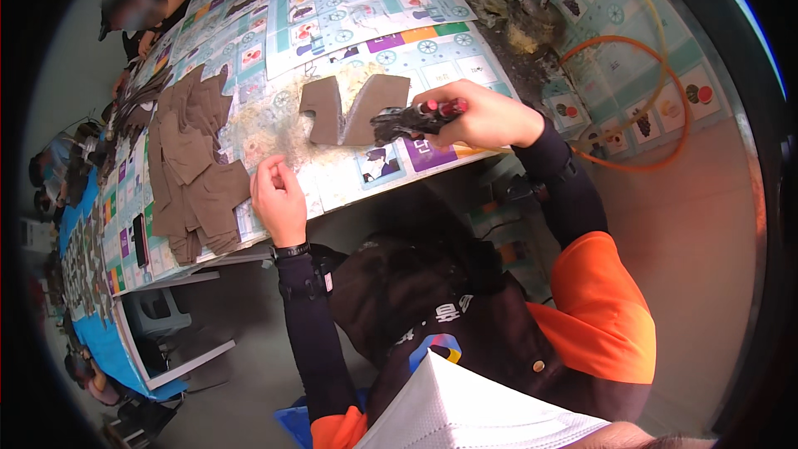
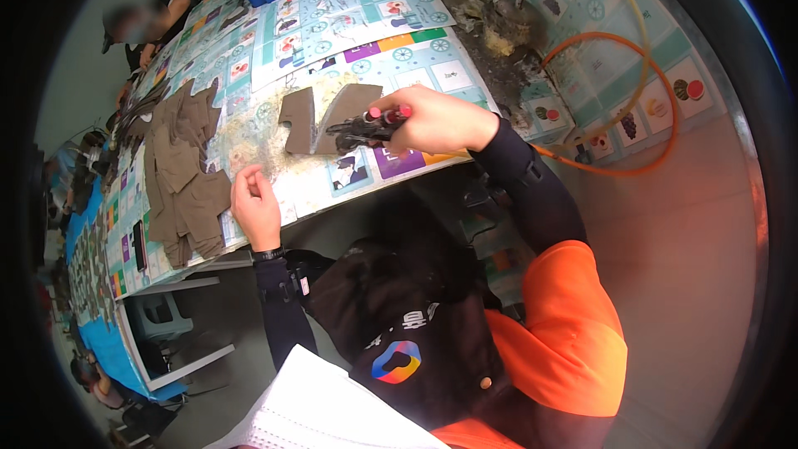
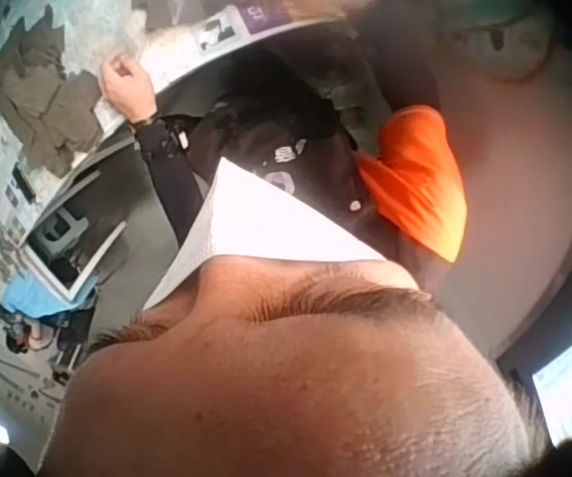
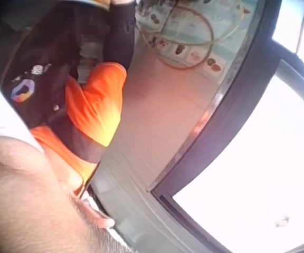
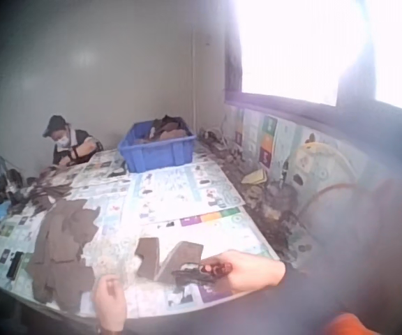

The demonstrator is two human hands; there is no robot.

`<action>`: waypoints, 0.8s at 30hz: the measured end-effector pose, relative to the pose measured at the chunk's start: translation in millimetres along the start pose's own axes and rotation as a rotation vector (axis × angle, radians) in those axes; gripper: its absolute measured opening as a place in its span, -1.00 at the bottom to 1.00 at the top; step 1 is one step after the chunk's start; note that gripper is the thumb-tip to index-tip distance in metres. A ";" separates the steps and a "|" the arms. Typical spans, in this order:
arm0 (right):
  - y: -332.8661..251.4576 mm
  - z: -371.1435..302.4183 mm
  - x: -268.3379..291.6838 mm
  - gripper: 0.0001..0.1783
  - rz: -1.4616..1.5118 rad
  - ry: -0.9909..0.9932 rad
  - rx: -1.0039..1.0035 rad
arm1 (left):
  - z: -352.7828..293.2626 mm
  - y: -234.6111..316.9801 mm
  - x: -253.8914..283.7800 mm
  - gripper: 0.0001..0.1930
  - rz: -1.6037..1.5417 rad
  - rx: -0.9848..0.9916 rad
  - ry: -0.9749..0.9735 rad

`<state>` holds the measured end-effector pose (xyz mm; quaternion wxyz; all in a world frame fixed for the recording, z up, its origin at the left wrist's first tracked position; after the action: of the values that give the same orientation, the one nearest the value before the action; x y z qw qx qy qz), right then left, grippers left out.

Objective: Applying adhesive to various shoe upper components using a specialized spray gun.

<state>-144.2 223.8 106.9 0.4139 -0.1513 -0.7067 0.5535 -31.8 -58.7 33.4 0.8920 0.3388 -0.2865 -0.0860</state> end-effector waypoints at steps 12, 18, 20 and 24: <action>20.2 -29.8 37.0 -0.75 -0.100 0.321 0.133 | 40.7 11.9 -52.0 -0.76 0.107 -0.063 -0.415; 60.0 -26.8 52.7 -0.54 -0.659 0.697 0.114 | 53.8 35.1 -71.2 -0.82 -0.210 0.245 -0.561; 91.7 -30.6 64.1 -0.45 -0.824 0.831 0.120 | 67.9 84.2 -62.9 -0.86 -0.239 -0.012 -0.482; 79.9 -40.5 57.8 -0.26 -0.887 0.987 0.152 | 128.8 118.6 -59.1 -0.90 -0.533 -0.091 -0.336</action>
<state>-168.6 316.5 60.3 0.8867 -0.0522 -0.3887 0.2447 -158.6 -20.0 162.3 0.7924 0.3429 -0.3271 -0.3841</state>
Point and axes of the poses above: each hand's wrist, its own z-axis towards the middle knuckle, its own x-axis out of the back of the hand, y = z × x, the point moved 6 cm from there along z, towards the middle knuckle, and after that the axes turned 11 degrees about y, right-handed, at the moved point
